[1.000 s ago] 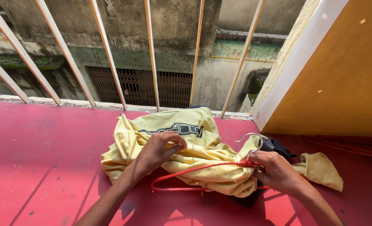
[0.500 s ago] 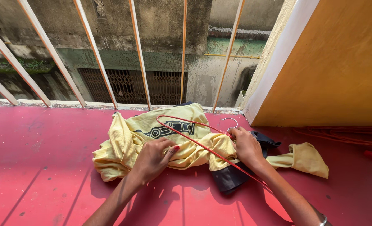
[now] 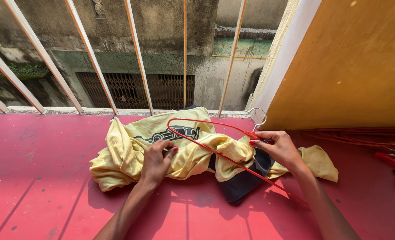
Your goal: The person picks up a yellow and black shirt from a pile of laundry on a balcony ledge. They unfold the shirt, place a red hanger inside it, and then hang the shirt on a clothesline strung across the balcony railing.
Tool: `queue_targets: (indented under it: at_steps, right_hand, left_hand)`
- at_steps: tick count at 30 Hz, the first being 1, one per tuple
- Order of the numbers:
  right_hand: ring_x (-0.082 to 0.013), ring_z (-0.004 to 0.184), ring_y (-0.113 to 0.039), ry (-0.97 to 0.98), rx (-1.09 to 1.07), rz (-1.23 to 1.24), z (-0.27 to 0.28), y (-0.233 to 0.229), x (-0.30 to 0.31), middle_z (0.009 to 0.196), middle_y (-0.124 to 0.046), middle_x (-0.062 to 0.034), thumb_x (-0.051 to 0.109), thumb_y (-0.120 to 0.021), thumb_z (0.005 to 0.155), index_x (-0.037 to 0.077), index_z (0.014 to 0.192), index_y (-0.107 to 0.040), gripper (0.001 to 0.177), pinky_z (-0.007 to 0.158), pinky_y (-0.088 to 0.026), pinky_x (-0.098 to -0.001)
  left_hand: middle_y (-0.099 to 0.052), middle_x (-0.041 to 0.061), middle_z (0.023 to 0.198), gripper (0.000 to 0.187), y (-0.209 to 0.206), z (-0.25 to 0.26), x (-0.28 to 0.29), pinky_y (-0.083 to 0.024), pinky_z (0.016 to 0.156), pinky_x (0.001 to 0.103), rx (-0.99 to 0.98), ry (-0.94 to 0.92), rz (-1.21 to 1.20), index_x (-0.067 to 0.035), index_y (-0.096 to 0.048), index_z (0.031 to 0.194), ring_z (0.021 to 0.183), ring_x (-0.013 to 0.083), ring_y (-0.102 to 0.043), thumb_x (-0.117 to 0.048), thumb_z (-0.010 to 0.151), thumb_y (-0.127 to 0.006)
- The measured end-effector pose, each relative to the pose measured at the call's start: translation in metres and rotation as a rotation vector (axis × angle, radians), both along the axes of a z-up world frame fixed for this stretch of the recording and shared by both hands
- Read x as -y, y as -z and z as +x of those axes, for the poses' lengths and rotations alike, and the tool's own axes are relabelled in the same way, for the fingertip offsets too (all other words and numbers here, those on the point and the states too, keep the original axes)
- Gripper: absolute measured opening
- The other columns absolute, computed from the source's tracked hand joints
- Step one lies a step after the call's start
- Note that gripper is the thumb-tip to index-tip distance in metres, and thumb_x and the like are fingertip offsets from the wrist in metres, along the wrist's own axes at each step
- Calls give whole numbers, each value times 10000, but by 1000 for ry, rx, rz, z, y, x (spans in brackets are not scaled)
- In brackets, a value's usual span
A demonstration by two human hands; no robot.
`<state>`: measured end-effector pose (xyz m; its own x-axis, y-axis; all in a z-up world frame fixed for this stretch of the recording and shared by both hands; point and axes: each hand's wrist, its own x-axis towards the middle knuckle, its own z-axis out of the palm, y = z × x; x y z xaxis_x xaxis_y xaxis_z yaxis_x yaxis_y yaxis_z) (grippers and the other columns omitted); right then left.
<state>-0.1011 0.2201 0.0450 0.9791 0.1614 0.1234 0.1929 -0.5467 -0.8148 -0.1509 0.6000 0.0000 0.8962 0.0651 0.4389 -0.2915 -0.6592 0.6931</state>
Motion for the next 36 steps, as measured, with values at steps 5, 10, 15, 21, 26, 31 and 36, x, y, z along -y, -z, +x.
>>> queue_targets:
  at_steps: [5,10,15,21,26,31,36]
  right_hand:
    - [-69,853,-681,-168,-111,123,-10,2,30,968,-796,-20,129,-777,868,3,1188,-779,344,823,-567,-265]
    - [-74,860,-689,-148,-166,-2,-21,9,26,942,-810,-36,169,-761,869,11,1198,-776,365,796,-580,-288]
    - [-135,892,-709,-157,68,-182,-36,-6,-17,1024,-721,-47,297,-822,811,13,1217,-680,516,786,-559,-299]
    - [-206,742,-690,-38,35,-318,-40,-26,-65,862,-752,-71,297,-856,757,96,1176,-716,485,703,-555,-338]
    - [-193,679,-693,57,367,-310,-43,-22,-80,831,-753,-33,160,-783,802,129,988,-794,189,671,-554,-340]
    - [-239,754,-698,-279,527,-269,-44,-15,-81,998,-749,-72,146,-800,729,137,1019,-820,291,650,-534,-345]
    - [-262,698,-716,-328,-48,-452,-43,-15,-81,801,-754,-116,147,-819,746,52,896,-783,181,676,-552,-369]
  left_hand:
    - [-765,80,929,79,14,15,-36,-585,648,316,0,-286,-86,-68,-778,962,742,197,-722,-121,925,-732]
    - [-750,81,947,111,2,6,-70,-557,709,367,150,-532,-100,-57,-766,956,817,194,-698,-166,960,-745]
    - [-709,106,955,155,-13,-5,-51,-592,711,360,269,-355,74,-62,-747,957,863,220,-684,-214,939,-769]
    - [-786,108,935,554,-5,-13,-40,-595,734,319,-188,132,132,-100,-719,1220,794,183,-759,-472,812,-773]
    - [-770,222,861,617,-15,-18,-62,-562,637,329,-748,449,38,-38,-863,1021,661,149,-692,-603,962,-623]
    - [-763,189,1079,504,-32,-20,-47,-576,768,371,-189,12,13,-174,-819,1162,904,276,-749,-582,994,-574]
    - [-759,136,1122,742,-17,5,-77,-418,1006,463,344,-726,658,-121,-727,1223,1019,298,-749,-660,713,-700]
